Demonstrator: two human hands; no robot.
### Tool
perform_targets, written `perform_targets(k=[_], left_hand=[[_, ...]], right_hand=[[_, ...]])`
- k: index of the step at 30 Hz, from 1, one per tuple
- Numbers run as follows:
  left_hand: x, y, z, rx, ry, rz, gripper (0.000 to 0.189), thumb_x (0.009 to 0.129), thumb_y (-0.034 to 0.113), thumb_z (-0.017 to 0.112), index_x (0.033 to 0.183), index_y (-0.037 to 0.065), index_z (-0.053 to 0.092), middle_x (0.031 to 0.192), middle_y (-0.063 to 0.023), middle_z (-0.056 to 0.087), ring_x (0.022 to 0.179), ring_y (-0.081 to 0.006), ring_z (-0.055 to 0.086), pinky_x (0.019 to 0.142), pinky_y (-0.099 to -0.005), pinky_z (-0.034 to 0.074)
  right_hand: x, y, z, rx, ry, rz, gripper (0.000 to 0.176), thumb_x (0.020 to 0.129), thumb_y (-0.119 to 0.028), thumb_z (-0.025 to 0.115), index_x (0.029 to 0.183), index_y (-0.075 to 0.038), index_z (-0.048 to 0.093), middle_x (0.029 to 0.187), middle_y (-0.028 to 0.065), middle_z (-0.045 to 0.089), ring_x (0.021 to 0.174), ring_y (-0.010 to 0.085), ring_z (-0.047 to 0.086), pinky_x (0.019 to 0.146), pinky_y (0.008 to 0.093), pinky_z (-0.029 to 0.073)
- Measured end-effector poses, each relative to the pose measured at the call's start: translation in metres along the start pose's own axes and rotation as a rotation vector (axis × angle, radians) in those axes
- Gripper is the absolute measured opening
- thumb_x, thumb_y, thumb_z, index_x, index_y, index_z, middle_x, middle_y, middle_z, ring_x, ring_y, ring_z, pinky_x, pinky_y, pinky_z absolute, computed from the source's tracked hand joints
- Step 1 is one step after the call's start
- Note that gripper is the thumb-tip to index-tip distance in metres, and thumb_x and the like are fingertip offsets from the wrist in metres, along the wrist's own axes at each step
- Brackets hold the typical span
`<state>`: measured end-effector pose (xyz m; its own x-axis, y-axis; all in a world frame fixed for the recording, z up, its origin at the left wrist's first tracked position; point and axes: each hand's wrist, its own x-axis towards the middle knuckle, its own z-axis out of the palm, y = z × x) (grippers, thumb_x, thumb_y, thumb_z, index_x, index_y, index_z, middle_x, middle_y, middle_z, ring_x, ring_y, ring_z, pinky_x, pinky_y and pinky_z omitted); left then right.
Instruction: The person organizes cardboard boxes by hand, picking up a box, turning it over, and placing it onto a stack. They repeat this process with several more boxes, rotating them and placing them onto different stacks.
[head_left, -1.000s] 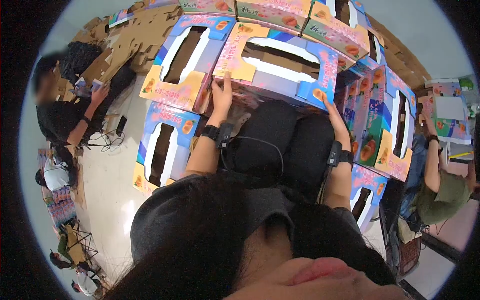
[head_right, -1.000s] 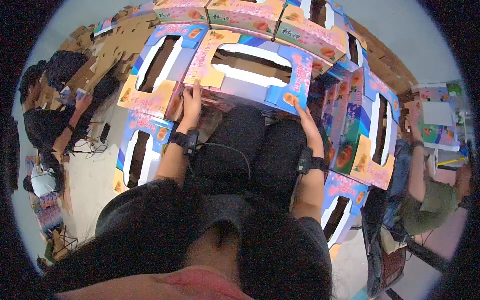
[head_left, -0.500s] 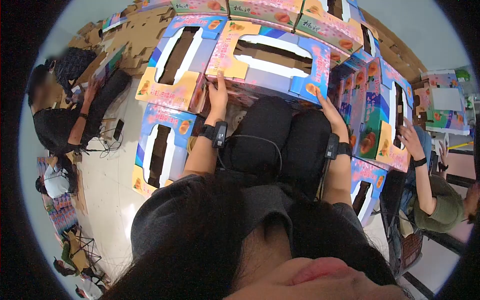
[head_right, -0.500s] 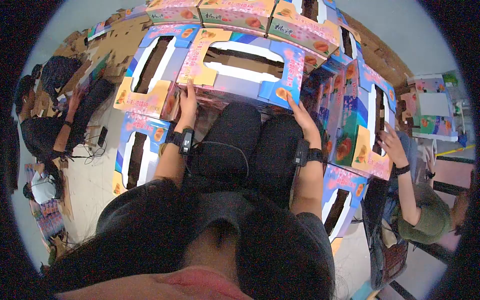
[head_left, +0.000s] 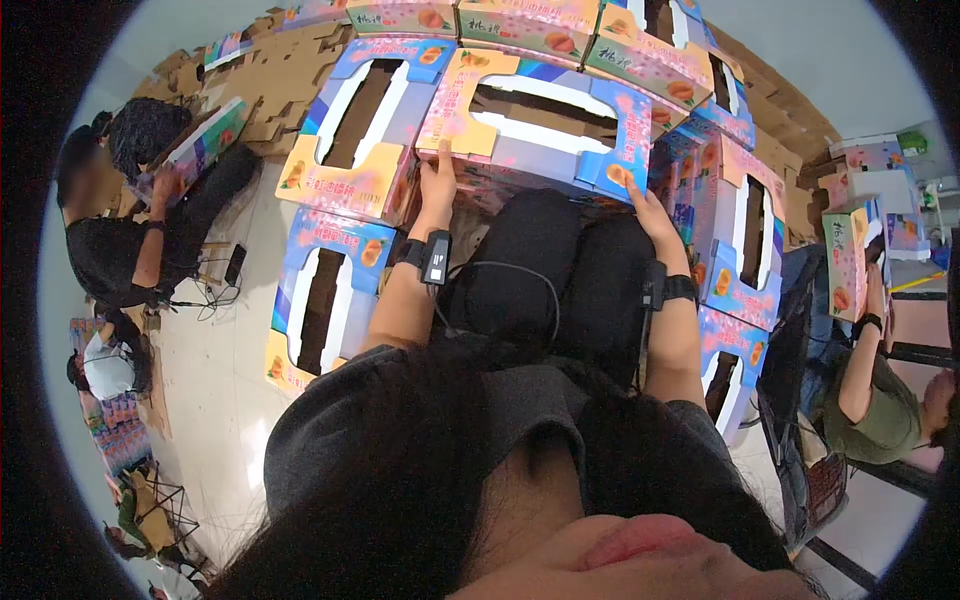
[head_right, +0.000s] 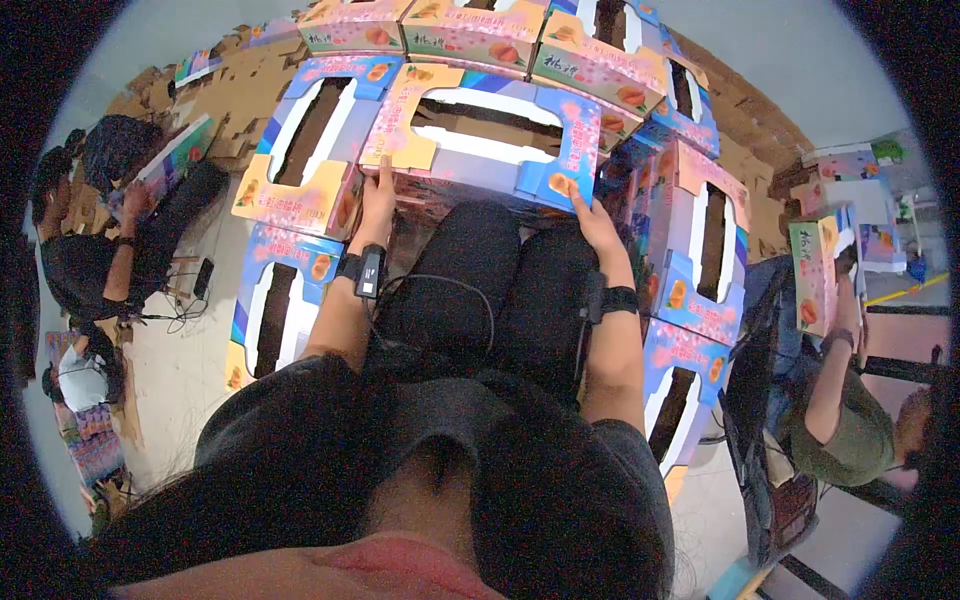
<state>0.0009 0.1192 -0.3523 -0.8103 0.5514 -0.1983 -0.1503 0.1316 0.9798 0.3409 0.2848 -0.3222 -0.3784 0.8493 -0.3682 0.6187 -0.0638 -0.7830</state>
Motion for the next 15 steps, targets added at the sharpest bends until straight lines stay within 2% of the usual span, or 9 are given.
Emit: perform_targets(k=[1, 4, 5, 7, 9, 10, 11, 14, 15], left_hand=[[0.004, -0.005, -0.001, 0.014, -0.01, -0.001, 0.081, 0.091, 0.05, 0.052, 0.133, -0.017, 0.032, 0.134, -0.0278, 0.044, 0.126, -0.0307, 0.043, 0.102, -0.0329, 0.034], [0.005, -0.001, -0.002, 0.061, 0.009, 0.023, 0.079, 0.092, 0.046, 0.051, 0.133, -0.018, 0.029, 0.134, -0.0296, 0.043, 0.126, -0.0331, 0.043, 0.103, -0.0338, 0.034], [-0.004, 0.003, -0.001, 0.081, 0.049, 0.042, 0.078, 0.092, 0.045, 0.051, 0.133, -0.019, 0.029, 0.134, -0.0303, 0.043, 0.126, -0.0341, 0.043, 0.103, -0.0342, 0.033], [-0.003, -0.004, 0.001, 0.03, 0.057, 0.14, 0.078, 0.093, 0.041, 0.05, 0.135, -0.019, 0.024, 0.138, -0.0329, 0.037, 0.131, -0.037, 0.037, 0.106, -0.0355, 0.03], [-0.004, -0.013, 0.001, 0.083, 0.079, 0.129, 0.08, 0.093, 0.041, 0.05, 0.137, -0.019, 0.02, 0.14, -0.0335, 0.033, 0.133, -0.0372, 0.033, 0.108, -0.0353, 0.027], [-0.01, -0.011, -0.001, 0.113, 0.091, 0.12, 0.081, 0.093, 0.04, 0.051, 0.137, -0.019, 0.018, 0.141, -0.0337, 0.031, 0.134, -0.0373, 0.031, 0.109, -0.0352, 0.026], [-0.014, -0.007, -0.008, 0.104, 0.007, 0.16, 0.086, 0.092, 0.039, 0.054, 0.139, -0.019, 0.012, 0.144, -0.0336, 0.025, 0.137, -0.0369, 0.025, 0.111, -0.0349, 0.023], [-0.014, 0.001, -0.025, 0.058, -0.11, 0.309, 0.084, 0.091, 0.035, 0.057, 0.14, -0.016, 0.012, 0.14, -0.0311, 0.036, 0.132, -0.0328, 0.036, 0.108, -0.0338, 0.028], [-0.053, 0.054, -0.032, -0.16, -0.261, 0.227, 0.074, 0.091, 0.029, 0.058, 0.139, -0.014, 0.023, 0.131, -0.0262, 0.049, 0.123, -0.0259, 0.048, 0.102, -0.0304, 0.036]], right_hand=[[0.0, -0.003, -0.001, -0.062, 0.033, 0.029, 0.077, 0.085, -0.062, 0.053, 0.135, -0.004, 0.044, 0.126, 0.0174, 0.056, 0.116, 0.0262, 0.054, 0.097, 0.0344, 0.039], [-0.028, -0.028, 0.01, -0.338, 0.433, -0.039, 0.067, 0.085, -0.055, 0.056, 0.128, -0.004, 0.05, 0.122, 0.0207, 0.058, 0.111, 0.0346, 0.057, 0.092, 0.0404, 0.045], [-0.035, -0.034, 0.013, -0.382, 0.563, -0.14, 0.056, 0.083, -0.045, 0.062, 0.121, -0.004, 0.054, 0.114, 0.0205, 0.06, 0.105, 0.0386, 0.057, 0.087, 0.0443, 0.046], [-0.04, -0.035, 0.013, -0.461, 0.647, -0.392, 0.052, 0.08, -0.038, 0.065, 0.118, -0.005, 0.055, 0.11, 0.0198, 0.061, 0.102, 0.0375, 0.058, 0.086, 0.0441, 0.047], [-0.048, -0.039, 0.018, -0.475, 0.715, -0.594, 0.045, 0.076, -0.026, 0.069, 0.114, -0.006, 0.056, 0.109, 0.0194, 0.06, 0.103, 0.0368, 0.056, 0.088, 0.044, 0.046], [-0.053, -0.042, 0.021, -0.495, 0.705, -0.652, 0.044, 0.076, -0.025, 0.069, 0.113, -0.005, 0.056, 0.111, 0.0195, 0.059, 0.105, 0.037, 0.055, 0.089, 0.0442, 0.046], [-0.059, -0.044, 0.025, -0.514, 0.693, -0.71, 0.044, 0.075, -0.024, 0.068, 0.113, -0.005, 0.056, 0.112, 0.0196, 0.059, 0.107, 0.0372, 0.055, 0.09, 0.0445, 0.045], [-0.078, -0.056, 0.035, -0.553, 0.627, -0.823, 0.048, 0.075, -0.024, 0.067, 0.115, -0.002, 0.054, 0.121, 0.0194, 0.054, 0.114, 0.037, 0.051, 0.095, 0.045, 0.042], [-0.081, -0.056, 0.038, -0.579, 0.611, -0.829, 0.048, 0.074, -0.025, 0.067, 0.115, -0.002, 0.054, 0.122, 0.0191, 0.053, 0.114, 0.0367, 0.05, 0.096, 0.0448, 0.042]])
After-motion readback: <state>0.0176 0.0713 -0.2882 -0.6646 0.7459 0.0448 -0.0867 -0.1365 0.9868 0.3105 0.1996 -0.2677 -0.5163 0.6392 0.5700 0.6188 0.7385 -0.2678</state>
